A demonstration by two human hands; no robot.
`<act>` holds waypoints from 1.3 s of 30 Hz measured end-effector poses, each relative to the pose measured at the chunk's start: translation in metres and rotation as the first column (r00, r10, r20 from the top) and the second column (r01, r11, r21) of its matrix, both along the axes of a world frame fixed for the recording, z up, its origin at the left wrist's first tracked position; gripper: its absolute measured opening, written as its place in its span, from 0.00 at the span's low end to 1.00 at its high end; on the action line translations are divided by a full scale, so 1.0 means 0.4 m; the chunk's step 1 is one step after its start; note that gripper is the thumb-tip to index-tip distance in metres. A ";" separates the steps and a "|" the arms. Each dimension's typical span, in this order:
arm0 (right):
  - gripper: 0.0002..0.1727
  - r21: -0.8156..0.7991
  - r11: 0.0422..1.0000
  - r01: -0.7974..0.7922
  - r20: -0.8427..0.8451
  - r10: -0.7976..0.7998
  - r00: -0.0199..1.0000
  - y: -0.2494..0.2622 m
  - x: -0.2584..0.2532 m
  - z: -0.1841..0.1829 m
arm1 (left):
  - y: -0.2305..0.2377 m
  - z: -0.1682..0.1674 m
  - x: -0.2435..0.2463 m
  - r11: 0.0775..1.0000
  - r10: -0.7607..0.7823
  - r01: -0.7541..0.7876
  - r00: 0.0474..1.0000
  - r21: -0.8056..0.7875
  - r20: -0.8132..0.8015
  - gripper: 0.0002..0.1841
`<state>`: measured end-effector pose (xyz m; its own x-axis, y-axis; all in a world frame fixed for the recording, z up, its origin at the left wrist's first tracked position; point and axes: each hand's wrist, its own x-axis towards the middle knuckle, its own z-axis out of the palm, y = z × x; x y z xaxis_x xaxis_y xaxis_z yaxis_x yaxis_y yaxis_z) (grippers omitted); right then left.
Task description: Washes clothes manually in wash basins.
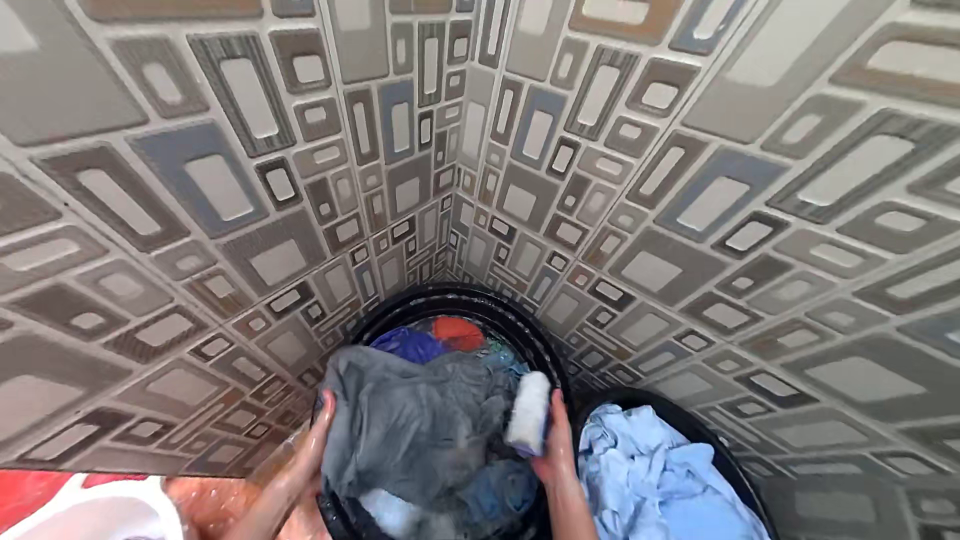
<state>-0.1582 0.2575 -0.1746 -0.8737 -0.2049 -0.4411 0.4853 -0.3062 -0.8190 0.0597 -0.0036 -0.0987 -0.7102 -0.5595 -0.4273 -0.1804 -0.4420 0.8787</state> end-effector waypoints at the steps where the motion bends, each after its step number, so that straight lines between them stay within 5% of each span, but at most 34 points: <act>1: 0.32 -0.044 0.998 -0.053 0.089 0.057 0.994 -0.011 0.018 -0.007 | 0.008 0.002 0.010 0.998 -0.051 0.052 0.998 0.025 -0.032 0.39; 3: 0.23 -0.192 0.965 -0.178 0.207 0.217 0.954 -0.041 0.063 -0.006 | 0.017 0.045 0.036 0.998 -0.010 0.015 0.996 0.060 -0.087 0.34; 5: 0.18 -0.272 0.905 -0.326 0.137 0.372 0.918 -0.110 0.117 0.044 | 0.012 0.117 0.060 0.996 0.076 -0.079 0.994 -0.030 -0.080 0.17; 6: 0.16 -0.222 0.899 -0.378 0.060 0.400 0.915 -0.162 0.148 0.088 | 0.003 0.145 0.072 0.986 0.097 -0.105 0.993 -0.131 -0.065 0.12; 8: 0.11 0.013 0.910 -0.415 -0.201 0.409 0.890 -0.279 0.232 0.206 | -0.019 0.190 0.096 0.895 0.047 -0.023 0.998 -0.445 0.043 0.19; 10: 0.28 0.233 0.902 -0.365 -0.549 0.431 0.716 -0.385 0.339 0.317 | -0.019 0.231 0.101 0.784 0.110 -0.013 0.987 -0.620 0.118 0.25; 11: 0.34 0.270 0.903 -0.335 -0.695 0.423 0.581 -0.429 0.388 0.356 | -0.013 0.244 0.094 0.795 0.196 -0.116 0.978 -0.595 0.072 0.21; 13: 0.34 0.323 0.912 -0.255 -0.870 0.392 0.299 -0.487 0.447 0.353 | -0.006 0.275 0.085 0.856 0.374 -0.375 0.925 -0.356 -0.073 0.13; 14: 0.34 0.423 0.890 -0.171 -0.868 0.452 0.205 -0.484 0.440 0.297 | -0.010 0.298 0.090 0.861 0.441 -0.462 0.887 -0.213 -0.140 0.17; 15: 0.32 0.578 0.814 -0.064 -0.791 0.578 0.200 -0.453 0.409 0.203 | -0.016 0.330 0.109 0.867 0.467 -0.489 0.864 -0.099 -0.187 0.23; 16: 0.31 0.774 0.632 -0.036 -0.598 0.749 0.283 -0.392 0.352 0.094 | -0.030 0.355 0.138 0.870 0.476 -0.492 0.854 -0.028 -0.211 0.25; 18: 0.35 0.966 0.154 -0.209 -0.034 0.873 0.487 -0.250 0.170 -0.099 | -0.084 0.363 0.202 0.875 0.472 -0.483 0.860 -0.015 -0.195 0.26; 20: 0.41 0.956 0.038 -0.292 0.164 0.755 0.634 -0.200 0.027 -0.147 | -0.116 0.314 0.241 0.883 0.432 -0.440 0.898 -0.164 -0.085 0.17; 22: 0.46 0.930 0.117 -0.348 0.144 0.755 0.640 -0.263 0.056 0.008 | -0.109 0.259 0.236 0.877 0.430 -0.392 0.898 -0.278 0.089 0.10; 25: 0.49 0.693 0.561 -0.453 -0.374 0.817 0.439 -0.437 0.339 0.339 | -0.080 0.240 0.152 0.861 0.482 -0.446 0.869 -0.244 0.113 0.15; 27: 0.45 0.552 0.660 -0.509 -0.656 0.721 0.224 -0.509 0.462 0.295 | -0.096 0.278 0.139 0.829 0.537 -0.528 0.844 -0.183 0.000 0.16; 28: 0.42 0.680 0.613 -0.403 -0.601 0.780 0.173 -0.492 0.452 0.206 | -0.125 0.310 0.168 0.827 0.545 -0.545 0.837 -0.141 -0.040 0.17; 29: 0.39 0.829 0.456 -0.324 -0.422 0.890 0.174 -0.428 0.388 0.107 | -0.158 0.332 0.211 0.825 0.554 -0.556 0.831 -0.099 -0.058 0.18; 31: 0.36 0.960 -0.015 -0.278 0.109 0.939 0.325 -0.241 0.176 -0.047 | -0.222 0.341 0.292 0.825 0.561 -0.564 0.825 -0.035 -0.068 0.19; 32: 0.35 0.947 -0.150 -0.285 0.269 0.855 0.443 -0.161 0.067 -0.104 | -0.237 0.336 0.315 0.821 0.570 -0.571 0.818 0.005 -0.072 0.19; 34: 0.40 0.928 -0.250 -0.275 0.369 0.702 0.609 -0.066 -0.059 -0.154 | -0.243 0.330 0.354 0.844 0.536 -0.533 0.840 0.058 -0.089 0.23; 36: 0.56 0.944 -0.176 -0.279 0.315 0.729 0.608 -0.069 -0.111 -0.074 | -0.250 0.318 0.375 0.951 0.308 -0.308 0.942 0.021 -0.132 0.27; 37: 0.56 0.961 -0.039 -0.274 0.195 0.798 0.571 -0.081 -0.095 -0.014 | -0.241 0.311 0.378 0.989 0.148 -0.149 0.982 -0.005 -0.115 0.28; 39: 0.37 0.897 0.296 -0.328 -0.167 0.915 0.368 -0.130 0.008 0.065 | -0.210 0.306 0.368 0.997 -0.074 0.070 0.991 -0.039 -0.110 0.39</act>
